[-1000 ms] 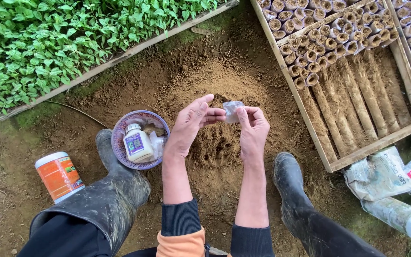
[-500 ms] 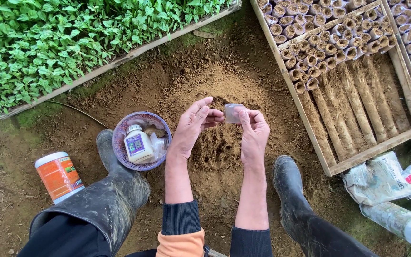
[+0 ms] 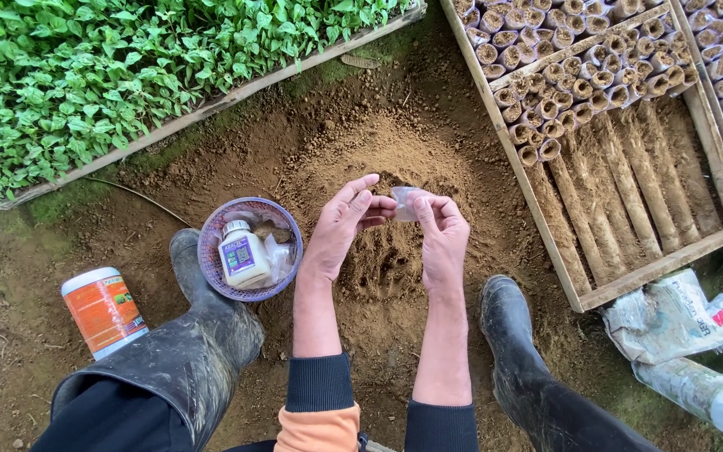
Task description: The person takes small plastic bags from a bowl, opens them, and pours soil into the bags. They then roll the bags into cylindrical shapes and place them into a wooden tray with many compartments.
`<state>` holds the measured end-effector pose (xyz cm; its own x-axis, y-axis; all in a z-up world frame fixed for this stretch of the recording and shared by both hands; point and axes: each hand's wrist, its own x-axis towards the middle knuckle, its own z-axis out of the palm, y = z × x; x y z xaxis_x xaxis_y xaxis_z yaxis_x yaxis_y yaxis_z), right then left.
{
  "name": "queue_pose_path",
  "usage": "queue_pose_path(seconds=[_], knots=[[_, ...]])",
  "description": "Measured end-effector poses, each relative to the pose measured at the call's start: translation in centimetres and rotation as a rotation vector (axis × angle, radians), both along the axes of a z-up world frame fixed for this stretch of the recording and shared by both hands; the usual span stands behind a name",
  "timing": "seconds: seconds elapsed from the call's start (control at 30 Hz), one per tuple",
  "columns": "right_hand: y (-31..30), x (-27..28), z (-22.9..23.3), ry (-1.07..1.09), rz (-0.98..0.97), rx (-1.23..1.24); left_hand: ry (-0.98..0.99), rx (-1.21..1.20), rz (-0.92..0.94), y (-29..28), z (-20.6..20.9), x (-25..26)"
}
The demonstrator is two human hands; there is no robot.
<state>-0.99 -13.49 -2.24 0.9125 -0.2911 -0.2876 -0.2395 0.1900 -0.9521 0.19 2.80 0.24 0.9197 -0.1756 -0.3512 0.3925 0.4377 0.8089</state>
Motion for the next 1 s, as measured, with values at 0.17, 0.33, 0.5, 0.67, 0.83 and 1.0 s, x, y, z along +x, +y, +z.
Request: queue_pose_path(seconds=[0.17,0.33,0.5,0.67,0.83,1.0], knots=[[0.3,-0.1,0.4,0.009,0.037,-0.007,0.028,0.009,0.022,-0.1,-0.4,0.0],[0.0,-0.2,-0.3,0.011,0.055,0.021,0.044,0.055,0.055,-0.6,-0.4,0.2],[0.8,-0.1,1.5,0.036,0.088,0.067,0.02,0.093,0.197,-1.7,-1.2,-0.1],[0.8,-0.1,0.0,0.02,0.066,0.051,0.048,0.116,0.249,-2.0,-0.9,0.0],[2.3,0.3,3.4,0.012,0.046,0.049,0.074,0.082,0.26,-1.9,-1.0,0.1],[2.2,0.3,1.9,0.021,0.152,0.006,0.08,-0.096,0.177,-2.4,-4.3,-0.4]])
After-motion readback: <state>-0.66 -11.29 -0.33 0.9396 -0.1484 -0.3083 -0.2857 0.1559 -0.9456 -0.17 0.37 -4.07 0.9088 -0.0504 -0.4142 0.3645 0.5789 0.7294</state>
